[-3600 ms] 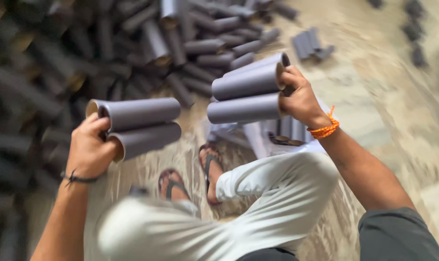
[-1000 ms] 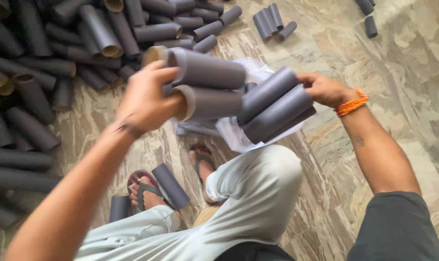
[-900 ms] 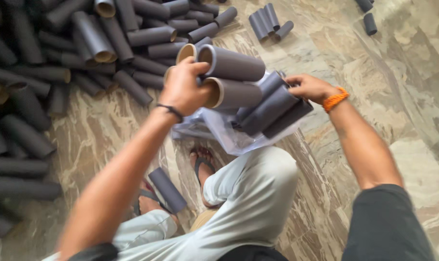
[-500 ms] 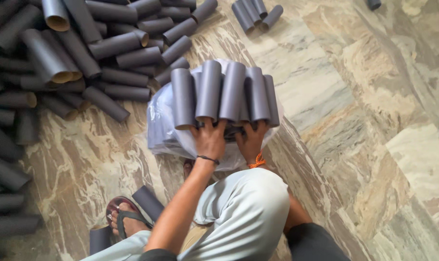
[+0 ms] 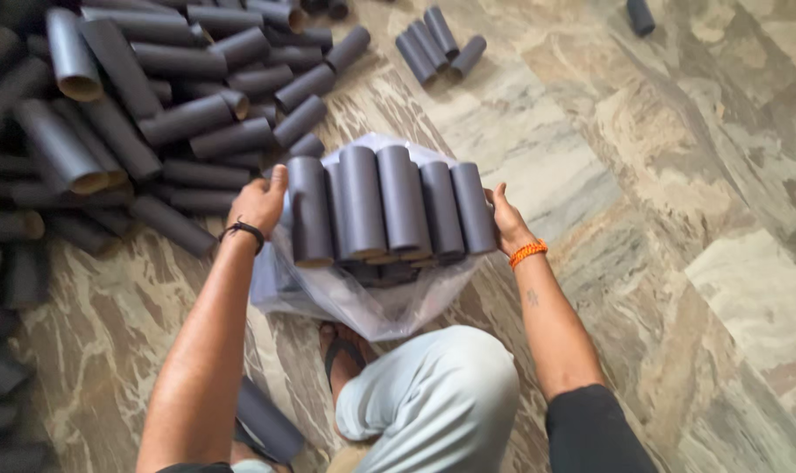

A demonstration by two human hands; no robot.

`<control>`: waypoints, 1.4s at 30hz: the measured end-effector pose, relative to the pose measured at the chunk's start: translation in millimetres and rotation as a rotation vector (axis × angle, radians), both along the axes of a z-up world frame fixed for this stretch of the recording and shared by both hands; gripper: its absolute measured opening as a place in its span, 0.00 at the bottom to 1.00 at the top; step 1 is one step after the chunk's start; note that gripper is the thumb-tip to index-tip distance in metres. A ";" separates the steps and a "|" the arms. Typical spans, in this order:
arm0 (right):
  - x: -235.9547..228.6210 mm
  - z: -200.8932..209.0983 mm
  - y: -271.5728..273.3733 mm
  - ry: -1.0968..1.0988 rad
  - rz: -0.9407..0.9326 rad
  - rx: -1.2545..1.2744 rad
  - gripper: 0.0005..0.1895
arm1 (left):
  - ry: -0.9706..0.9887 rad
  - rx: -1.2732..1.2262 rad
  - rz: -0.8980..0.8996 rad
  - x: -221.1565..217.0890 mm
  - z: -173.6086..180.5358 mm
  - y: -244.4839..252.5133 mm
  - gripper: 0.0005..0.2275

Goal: The person sits on the floor and repeatedly picks up bundles of grey cardboard cylinders from a large pile. They place the cylinders into a clear plastic bag, arranging them in rows to fill the bag. The person continues this process, gathering more cylinders from the floor and adding them to the bag until it is full.

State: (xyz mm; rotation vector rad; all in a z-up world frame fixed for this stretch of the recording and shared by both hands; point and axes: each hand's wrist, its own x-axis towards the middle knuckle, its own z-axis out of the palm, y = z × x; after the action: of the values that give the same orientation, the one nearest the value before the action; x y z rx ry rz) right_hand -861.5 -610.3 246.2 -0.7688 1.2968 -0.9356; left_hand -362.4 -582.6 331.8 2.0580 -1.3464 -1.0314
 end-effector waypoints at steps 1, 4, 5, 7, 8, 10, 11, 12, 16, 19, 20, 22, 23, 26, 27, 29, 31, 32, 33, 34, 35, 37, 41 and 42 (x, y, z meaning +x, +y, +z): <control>-0.7 6.4 -2.3 0.049 0.050 -0.011 0.40 | 0.000 0.085 -0.026 -0.5 -1.4 -3.9 0.41; 5.5 23.7 -7.5 0.513 0.186 -0.180 0.34 | -0.097 0.121 -0.085 0.3 -3.0 -13.5 0.45; 11.0 27.7 -4.8 0.866 0.202 -0.337 0.32 | -0.149 0.093 -0.110 0.8 -1.5 -18.5 0.46; 20.4 42.5 1.9 1.210 0.238 -0.429 0.32 | -0.145 0.108 -0.159 1.8 4.6 -24.4 0.48; 26.0 51.2 6.2 1.202 0.259 -0.362 0.34 | -0.142 0.114 -0.184 0.1 9.0 -25.0 0.48; 32.2 70.1 15.3 1.194 0.204 -0.334 0.34 | -0.046 0.192 -0.173 0.3 18.6 -19.9 0.47; 31.8 81.9 15.2 1.192 0.127 -0.379 0.32 | -0.001 0.228 -0.161 1.9 23.8 -17.6 0.47; 34.5 90.1 14.7 1.188 0.049 -0.424 0.30 | 0.033 0.228 -0.152 1.4 27.0 -15.3 0.46; 43.2 98.4 15.0 0.921 0.051 -0.271 0.38 | 0.234 0.191 -0.103 3.6 16.2 -16.1 0.42; 55.2 90.2 16.6 0.996 0.127 -0.386 0.43 | 0.235 0.168 -0.112 5.7 -7.5 -19.8 0.42; 55.3 95.9 23.4 0.954 0.095 -0.381 0.43 | 0.206 0.157 -0.108 10.3 -13.5 -23.5 0.42; 65.7 109.7 27.7 0.949 0.031 -0.453 0.43 | 0.170 -0.053 -0.047 16.6 -29.0 -24.8 0.40; 67.7 120.5 31.6 0.987 -0.014 -0.532 0.42 | 0.149 -0.153 -0.025 17.9 -35.0 -24.2 0.39; 91.7 135.1 29.0 0.896 0.070 -0.631 0.37 | 0.243 -0.130 0.030 12.2 -34.5 -29.4 0.32; 100.2 134.4 21.3 0.833 0.133 -0.645 0.36 | 0.290 -0.132 0.035 8.9 -30.8 -30.1 0.30; 101.9 124.6 5.1 0.833 0.050 -0.480 0.33 | 0.384 -0.143 0.055 6.1 -22.2 -31.2 0.25; 83.2 101.6 -20.5 0.970 -0.114 -0.593 0.29 | 0.330 -0.128 0.108 9.4 -18.8 -27.4 0.22; 69.3 84.6 -36.9 1.053 -0.197 -0.652 0.27 | 0.303 -0.123 0.140 12.5 -19.3 -27.3 0.21; 53.6 61.4 -46.3 1.080 -0.166 -0.613 0.25 | 0.244 -0.179 0.137 12.5 -23.3 -26.6 0.21; 39.1 38.5 -54.9 1.066 -0.054 -0.537 0.23 | 0.185 -0.234 0.133 10.0 -27.8 -26.4 0.20; 28.5 27.8 -66.4 0.987 0.106 -0.442 0.21 | 0.129 -0.300 0.127 7.8 -27.4 -31.9 0.19; 19.4 18.4 -73.6 0.983 0.209 -0.441 0.17 | 0.072 -0.342 0.171 -0.6 -22.1 -32.9 0.17; 24.5 29.1 -42.0 1.209 -0.228 -0.738 0.13 | 0.292 -0.782 0.317 0.2 7.8 -16.6 0.11; 29.2 33.4 -22.9 1.210 -0.334 -0.825 0.12 | 0.295 -0.766 0.311 7.2 9.9 0.4 0.12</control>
State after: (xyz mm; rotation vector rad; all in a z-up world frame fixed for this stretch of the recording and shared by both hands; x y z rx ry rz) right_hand -832.3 -633.2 279.6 -2.0001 2.1220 -1.3594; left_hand -355.2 -582.2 341.6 1.4083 -1.0058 -0.5290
